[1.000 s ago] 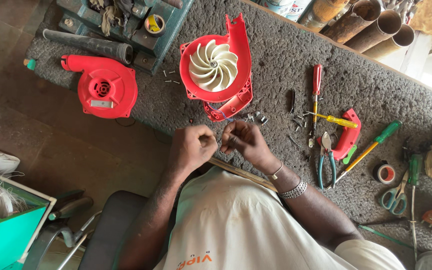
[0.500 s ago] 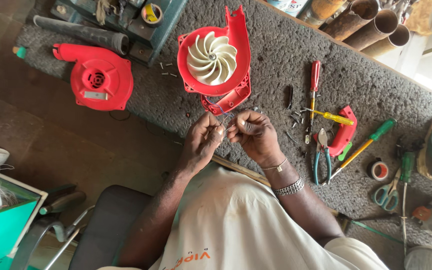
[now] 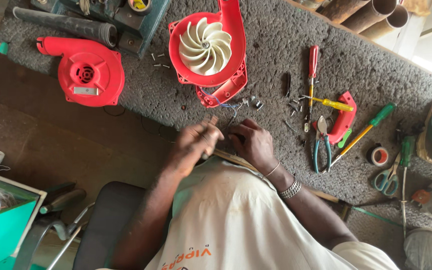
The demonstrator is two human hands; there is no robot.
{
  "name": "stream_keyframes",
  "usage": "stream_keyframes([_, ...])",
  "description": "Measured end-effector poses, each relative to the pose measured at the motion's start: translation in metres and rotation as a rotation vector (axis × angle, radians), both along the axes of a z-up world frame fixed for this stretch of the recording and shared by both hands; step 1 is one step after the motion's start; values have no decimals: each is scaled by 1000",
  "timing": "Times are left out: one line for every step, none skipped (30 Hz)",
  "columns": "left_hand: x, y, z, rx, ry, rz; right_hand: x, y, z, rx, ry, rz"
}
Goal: The person strips wire insulation from small electrical wires using pliers and then twists the exposed strands. They handle several short wire segments one at a time on a workbench with tools and disassembled fan parts nearby.
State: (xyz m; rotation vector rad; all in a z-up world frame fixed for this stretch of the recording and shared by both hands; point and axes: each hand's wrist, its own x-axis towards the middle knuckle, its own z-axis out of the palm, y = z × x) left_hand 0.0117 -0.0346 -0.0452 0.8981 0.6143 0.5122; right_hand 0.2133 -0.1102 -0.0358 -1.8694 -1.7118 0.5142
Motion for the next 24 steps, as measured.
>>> stream_keyframes([3, -6, -2, 13, 3, -69, -1, 2, 0, 17, -15, -29])
stream_keyframes([7, -12, -4, 7, 40, -113, 1, 3, 0, -20, 32, -48])
stream_keyframes([13, -18, -7, 0, 76, -160, 5, 5, 0, -57, 78, -70])
stream_keyframes([19, -22, -11, -7, 112, -207, 9, 5, -1, -93, 123, -92])
stream_keyframes([26, -24, -15, 242, 110, -111, 13, 4, -3, -59, 135, -91])
stream_keyframes([33, -25, -20, 491, 102, -13, 17, 2, -6, -25, 147, -89])
stream_keyframes([39, -23, -25, 740, 90, 88, 20, 1, -9, 10, 158, -86])
stream_keyframes([43, -20, -29, 745, 92, 145, 22, -1, -13, 8, 308, -89])
stream_keyframes([45, -16, -32, 748, 95, 204, 23, -3, -19, 5, 460, -91])
stream_keyframes([47, -11, -35, 750, 99, 263, 23, -4, -24, 3, 612, -91])
stream_keyframes([47, -9, -37, 622, 146, 221, 25, -6, -29, -14, 736, -83])
stream_keyframes([47, -6, -38, 494, 192, 176, 26, -6, -35, -30, 860, -75])
stream_keyframes([46, -6, -38, 365, 237, 130, 27, -8, -40, -49, 986, -65])
stream_keyframes([45, -5, -39, 306, 214, 127, 28, -9, -45, -58, 1049, -100])
stream_keyframes([45, -3, -38, 250, 192, 123, 29, -10, -50, -65, 1114, -135])
stream_keyframes([45, -2, -38, 194, 170, 120, 30, -10, -54, -73, 1179, -170])
stream_keyframes([45, -1, -38, 130, 175, 97, 30, -11, -58, -69, 1155, -157])
stream_keyframes([46, 0, -38, 65, 181, 75, 31, -11, -61, -65, 1132, -144])
stream_keyframes([47, 1, -39, 2, 186, 52, 32, -12, -64, -60, 1108, -131])
stream_keyframes([48, 3, -40, -4, 146, 38, 33, -12, -66, -69, 1090, -130])
stream_keyframes([49, 4, -41, -10, 106, 27, 33, -12, -68, -79, 1071, -128])
stream_keyframes([49, 6, -43, -15, 67, 15, 34, -13, -69, -88, 1053, -125])
stream_keyframes([50, 7, -44, -41, 48, 3, 34, -12, -69, -95, 1044, -122])
stream_keyframes([51, 8, -45, -66, 30, -10, 35, -12, -69, -101, 1035, -118])
